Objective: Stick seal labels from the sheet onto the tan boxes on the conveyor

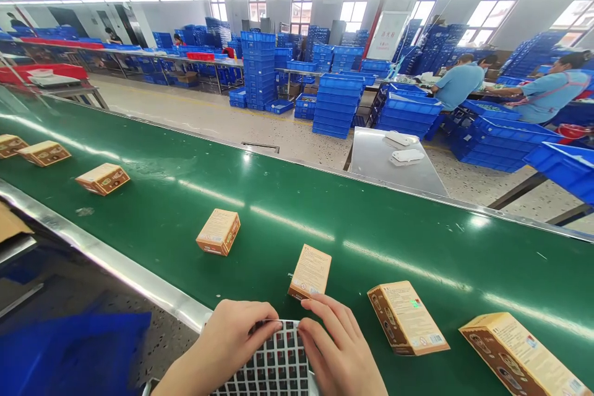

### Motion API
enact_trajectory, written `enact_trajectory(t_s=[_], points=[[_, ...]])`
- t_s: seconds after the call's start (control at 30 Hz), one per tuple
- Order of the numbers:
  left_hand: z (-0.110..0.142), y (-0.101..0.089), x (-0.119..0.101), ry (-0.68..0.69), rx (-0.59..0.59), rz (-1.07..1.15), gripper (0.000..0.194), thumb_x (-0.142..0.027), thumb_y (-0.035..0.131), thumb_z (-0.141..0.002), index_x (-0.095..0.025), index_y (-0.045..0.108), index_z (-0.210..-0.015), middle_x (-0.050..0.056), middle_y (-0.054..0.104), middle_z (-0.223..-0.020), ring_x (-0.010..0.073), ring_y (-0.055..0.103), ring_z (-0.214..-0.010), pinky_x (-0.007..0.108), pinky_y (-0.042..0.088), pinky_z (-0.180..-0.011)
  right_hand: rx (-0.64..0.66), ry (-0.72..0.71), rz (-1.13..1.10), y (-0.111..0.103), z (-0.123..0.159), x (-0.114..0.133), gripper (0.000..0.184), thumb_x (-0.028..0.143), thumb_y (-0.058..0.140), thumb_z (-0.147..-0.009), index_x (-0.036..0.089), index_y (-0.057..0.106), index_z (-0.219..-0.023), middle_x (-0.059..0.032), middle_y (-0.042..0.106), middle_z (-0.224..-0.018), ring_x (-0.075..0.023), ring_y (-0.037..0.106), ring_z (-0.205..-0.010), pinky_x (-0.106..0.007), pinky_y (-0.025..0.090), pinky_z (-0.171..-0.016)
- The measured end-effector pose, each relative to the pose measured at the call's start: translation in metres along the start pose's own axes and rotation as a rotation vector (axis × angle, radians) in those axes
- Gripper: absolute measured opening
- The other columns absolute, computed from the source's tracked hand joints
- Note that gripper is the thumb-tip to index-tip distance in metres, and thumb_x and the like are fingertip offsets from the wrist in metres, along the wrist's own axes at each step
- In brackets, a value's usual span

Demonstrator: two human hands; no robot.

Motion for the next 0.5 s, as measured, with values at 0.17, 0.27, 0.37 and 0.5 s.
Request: enact_trajectory(t_s=[0.17,0.27,0.37,0.5], points=[[-0.007,-0.003,0.007,-0.055,0.017,0.163,0.012,-0.028,0.063,-0.091,-0.025,0.071,-0.083,-0.002,0.076,-0.087,0.0165,0.069,-0.084,0.025,0.048,-0.073,-0.191,0.585,-0.442,0.003,0.031,-0.085,0.012,0.038,0.064,-0.088,0.027,0.069,-0.088,-0.0059,0.067,-0.126,-0.0261,0.063,-0.117,-0.039,0.052,-0.1],[-0.016,0.009,-0.004,0.08,0.128,0.283,0.01,-0.029,0.066,-0.088,-0.024,0.071,-0.081,0.0,0.069,-0.127,0.0225,0.054,-0.129,0.036,0.041,-0.109,-0.452,0.921,-0.731,0.014,0.059,-0.139,0.033,0.052,0.071,-0.079,0.026,0.07,-0.099,-0.0067,0.064,-0.133,-0.0281,0.06,-0.121,-0.042,0.049,-0.104],[-0.026,0.032,-0.017,0.21,0.243,0.278,0.011,-0.03,0.069,-0.087,-0.022,0.07,-0.079,-0.003,0.048,-0.15,0.0255,0.031,-0.147,0.046,0.019,-0.124,-0.572,1.044,-0.961,0.034,0.066,-0.166,0.046,0.055,0.078,-0.07,0.022,0.072,-0.102,-0.0077,0.068,-0.127,-0.029,0.059,-0.123,-0.04,0.05,-0.103],[-0.037,0.061,-0.024,0.3,0.276,0.237,0.007,-0.024,0.071,-0.085,-0.022,0.07,-0.078,-0.004,0.039,-0.156,0.025,0.03,-0.147,0.045,0.018,-0.125,-0.635,1.131,-1.0,0.045,0.07,-0.18,0.051,0.052,0.085,-0.062,0.019,0.074,-0.099,-0.0079,0.074,-0.114,-0.0296,0.064,-0.115,-0.036,0.057,-0.091]])
Point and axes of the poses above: each hand's wrist, its own z-axis away from the middle knuckle, its own y-axis out of the palm, x = y × z, the point moved 10 cm from there along -z, towards the middle knuckle
